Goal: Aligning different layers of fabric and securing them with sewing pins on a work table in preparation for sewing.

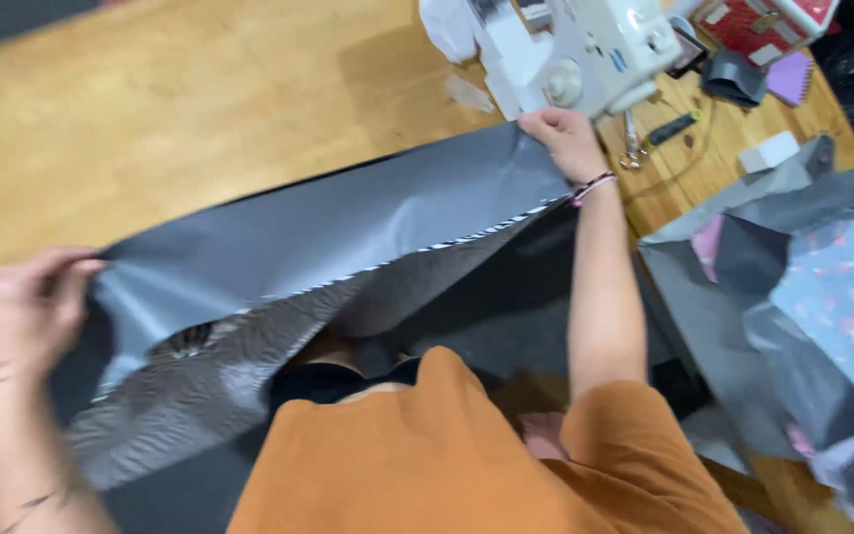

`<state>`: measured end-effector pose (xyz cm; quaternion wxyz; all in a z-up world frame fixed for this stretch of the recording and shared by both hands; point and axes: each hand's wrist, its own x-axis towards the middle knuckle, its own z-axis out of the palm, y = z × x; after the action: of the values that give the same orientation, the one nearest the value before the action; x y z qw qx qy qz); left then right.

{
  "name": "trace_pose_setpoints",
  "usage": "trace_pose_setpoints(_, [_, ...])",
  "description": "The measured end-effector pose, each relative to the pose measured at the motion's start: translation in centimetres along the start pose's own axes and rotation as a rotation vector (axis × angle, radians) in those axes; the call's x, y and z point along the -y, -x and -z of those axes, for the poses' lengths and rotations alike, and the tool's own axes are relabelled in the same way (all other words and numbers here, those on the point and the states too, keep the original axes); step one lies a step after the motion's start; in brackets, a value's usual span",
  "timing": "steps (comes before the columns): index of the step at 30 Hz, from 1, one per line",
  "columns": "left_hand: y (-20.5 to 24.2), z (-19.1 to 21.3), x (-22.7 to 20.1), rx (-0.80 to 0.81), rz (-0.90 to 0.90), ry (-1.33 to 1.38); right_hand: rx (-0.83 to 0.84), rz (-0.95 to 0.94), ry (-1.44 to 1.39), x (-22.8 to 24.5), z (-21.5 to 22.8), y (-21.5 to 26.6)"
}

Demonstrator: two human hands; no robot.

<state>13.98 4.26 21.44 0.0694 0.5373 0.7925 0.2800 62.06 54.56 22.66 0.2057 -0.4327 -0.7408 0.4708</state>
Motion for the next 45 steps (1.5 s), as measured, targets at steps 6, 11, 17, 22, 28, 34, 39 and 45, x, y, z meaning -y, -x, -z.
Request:
trace_pose_setpoints(6, [-11.0, -4.9, 3.6, 0.264, 0.051, 0.052, -0.048, -0.235, 0.27, -0.5, -1.2, -8.8])
trace_pose_setpoints(11, [-15.3, -3.3, 0.8, 0.531, 0.268, 0.024, -0.062, -0.322, 0.341, -8.3, -1.3, -12.4])
trace_pose_setpoints(17, [-11.7, 2.2, 6.2, 0.658, 0.65, 0.021, 0.012, -0.41, 0.332, -6.7, -2.9, -15.5])
trace_pose_setpoints(22, [-2.9, 9.6, 8.8, 0.356, 0.854, -0.16, 0.137, -0.451, 0.442, -5.8, -3.9, -17.2])
trace_pose_setpoints(28, [3.9, 8.2, 10.3, 0.022, 1.004, 0.435, 0.164, -0.524, 0.473, -4.1, -5.2, -17.4])
trace_pose_setpoints(34, [-0.1, 8.3, 6.6, -0.102, 1.044, 0.648, 0.146, -0.627, 0.297, -1.3, -5.7, -16.3])
trace_pose_setpoints(39, [0.0, 5.9, 8.9, -0.115, 1.112, 0.546, 0.152, -0.497, 0.438, -5.6, -3.9, -17.6])
trace_pose_setpoints(45, [4.7, 2.6, 14.2, -0.239, 1.075, 0.415, 0.105, -0.203, 0.478, -15.1, -1.6, -18.4])
